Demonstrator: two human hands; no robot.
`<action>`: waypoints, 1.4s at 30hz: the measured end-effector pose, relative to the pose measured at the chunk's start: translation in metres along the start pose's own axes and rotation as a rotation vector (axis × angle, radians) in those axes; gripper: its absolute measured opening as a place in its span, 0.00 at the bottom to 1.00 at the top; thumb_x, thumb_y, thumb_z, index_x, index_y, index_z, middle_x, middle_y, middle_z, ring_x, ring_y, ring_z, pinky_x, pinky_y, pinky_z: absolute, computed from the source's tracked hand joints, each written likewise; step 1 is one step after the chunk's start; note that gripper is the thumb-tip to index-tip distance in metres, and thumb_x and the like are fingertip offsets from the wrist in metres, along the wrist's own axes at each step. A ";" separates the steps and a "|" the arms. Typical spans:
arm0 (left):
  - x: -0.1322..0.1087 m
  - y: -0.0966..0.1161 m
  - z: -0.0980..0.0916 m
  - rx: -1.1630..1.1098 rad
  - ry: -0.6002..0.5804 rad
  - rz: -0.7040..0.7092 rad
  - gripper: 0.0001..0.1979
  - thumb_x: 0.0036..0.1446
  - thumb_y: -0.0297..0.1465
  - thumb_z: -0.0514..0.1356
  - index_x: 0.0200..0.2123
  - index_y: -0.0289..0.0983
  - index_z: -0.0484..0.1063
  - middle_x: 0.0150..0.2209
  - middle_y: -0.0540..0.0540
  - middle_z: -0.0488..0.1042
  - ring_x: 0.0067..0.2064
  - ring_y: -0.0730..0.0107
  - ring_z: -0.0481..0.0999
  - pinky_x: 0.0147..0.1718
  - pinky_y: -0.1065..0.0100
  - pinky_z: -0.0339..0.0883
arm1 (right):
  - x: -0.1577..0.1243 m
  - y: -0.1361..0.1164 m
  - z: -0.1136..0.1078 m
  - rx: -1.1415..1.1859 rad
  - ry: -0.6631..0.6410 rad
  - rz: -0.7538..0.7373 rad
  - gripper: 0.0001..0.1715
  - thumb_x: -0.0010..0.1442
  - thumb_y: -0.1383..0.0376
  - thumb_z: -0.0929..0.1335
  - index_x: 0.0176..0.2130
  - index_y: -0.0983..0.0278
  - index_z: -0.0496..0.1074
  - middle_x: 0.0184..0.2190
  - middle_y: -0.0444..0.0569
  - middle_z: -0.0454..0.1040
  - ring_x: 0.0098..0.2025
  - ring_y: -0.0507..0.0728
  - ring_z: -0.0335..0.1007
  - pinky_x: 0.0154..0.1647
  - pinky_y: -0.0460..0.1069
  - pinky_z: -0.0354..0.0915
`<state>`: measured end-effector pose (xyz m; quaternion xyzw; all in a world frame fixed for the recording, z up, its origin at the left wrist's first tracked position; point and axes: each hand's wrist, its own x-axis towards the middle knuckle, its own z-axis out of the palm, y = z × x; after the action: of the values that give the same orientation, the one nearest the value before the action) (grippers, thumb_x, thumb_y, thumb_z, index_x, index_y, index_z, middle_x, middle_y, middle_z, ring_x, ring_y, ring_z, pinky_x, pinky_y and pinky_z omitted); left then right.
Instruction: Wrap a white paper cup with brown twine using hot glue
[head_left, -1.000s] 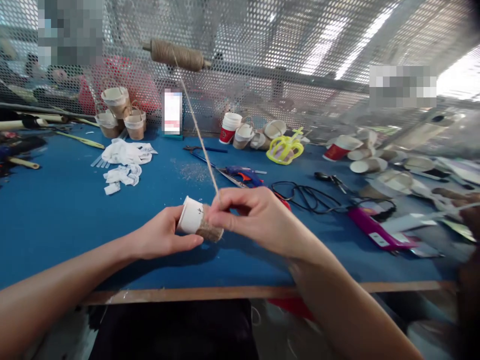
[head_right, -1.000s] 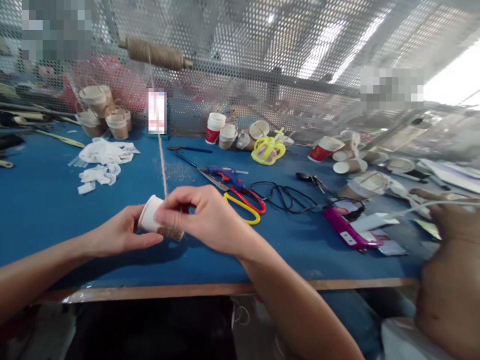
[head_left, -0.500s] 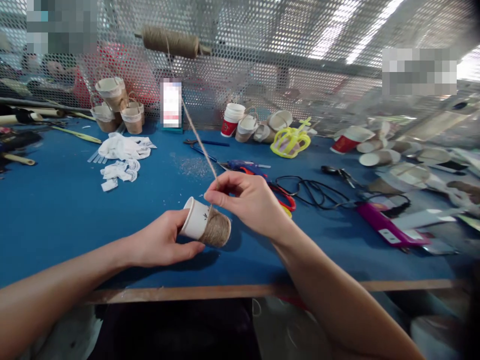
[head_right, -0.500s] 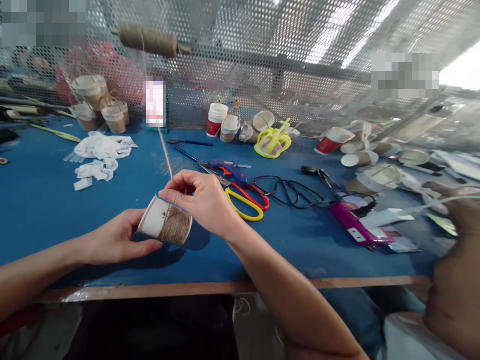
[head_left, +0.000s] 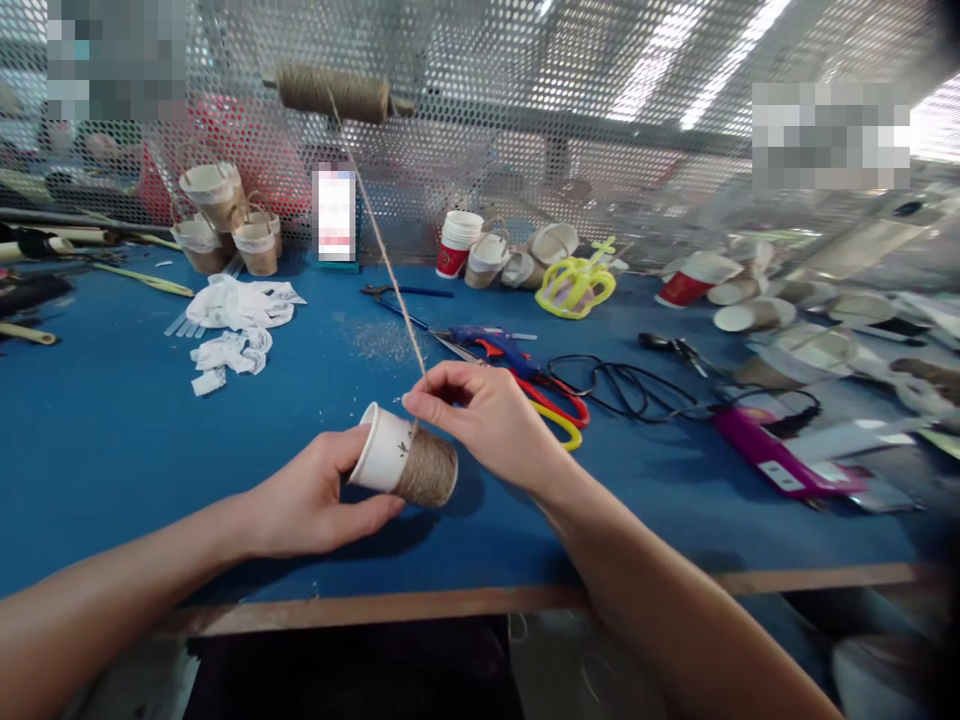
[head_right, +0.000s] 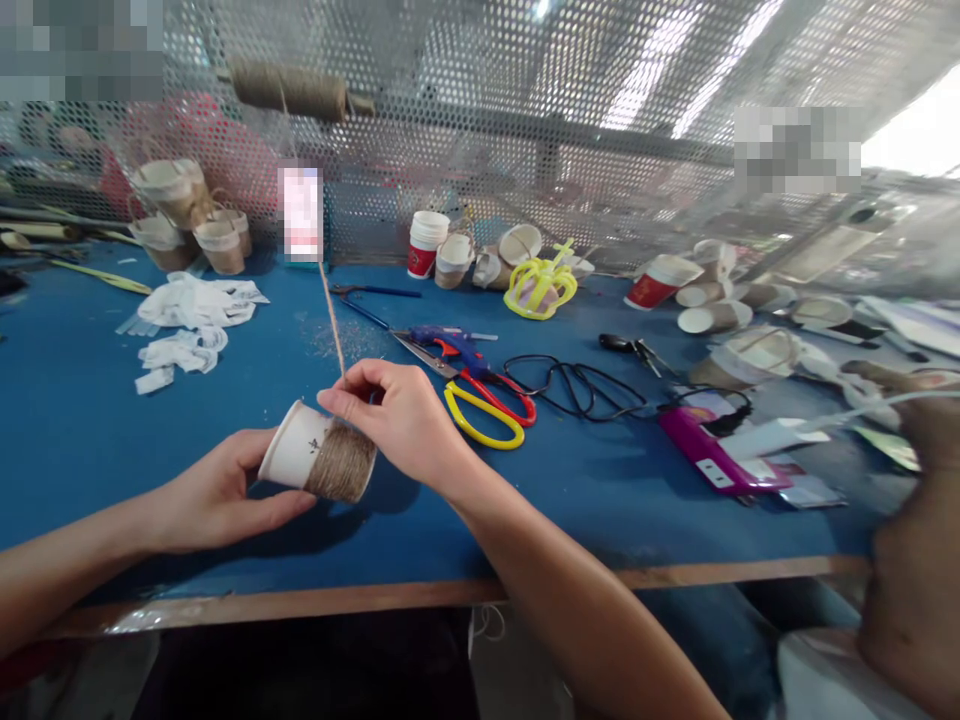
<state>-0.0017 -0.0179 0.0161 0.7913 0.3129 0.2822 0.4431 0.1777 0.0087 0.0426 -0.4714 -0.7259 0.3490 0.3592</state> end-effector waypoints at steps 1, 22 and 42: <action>0.000 0.000 0.000 0.009 0.004 0.004 0.06 0.50 0.26 0.57 0.33 0.32 0.70 0.32 0.47 0.73 0.33 0.71 0.71 0.33 0.72 0.66 | 0.000 0.000 0.000 0.001 -0.004 0.010 0.12 0.51 0.58 0.67 0.24 0.65 0.68 0.20 0.42 0.67 0.22 0.48 0.58 0.24 0.45 0.57; 0.003 -0.003 -0.001 0.224 0.048 0.182 0.04 0.51 0.27 0.56 0.27 0.34 0.70 0.32 0.46 0.74 0.35 0.68 0.70 0.42 0.66 0.63 | -0.005 0.005 0.011 -0.074 -0.091 0.053 0.14 0.59 0.59 0.58 0.26 0.63 0.60 0.23 0.42 0.62 0.26 0.50 0.58 0.28 0.46 0.56; 0.005 -0.006 -0.013 -0.252 0.172 -0.053 0.16 0.49 0.40 0.59 0.35 0.33 0.68 0.31 0.48 0.69 0.32 0.71 0.68 0.31 0.72 0.62 | 0.001 0.012 0.012 0.054 0.018 0.170 0.15 0.55 0.55 0.62 0.25 0.63 0.61 0.22 0.41 0.61 0.24 0.49 0.55 0.25 0.46 0.54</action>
<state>-0.0092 -0.0047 0.0174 0.6938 0.3326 0.3743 0.5176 0.1726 0.0118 0.0269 -0.5244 -0.6705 0.3933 0.3475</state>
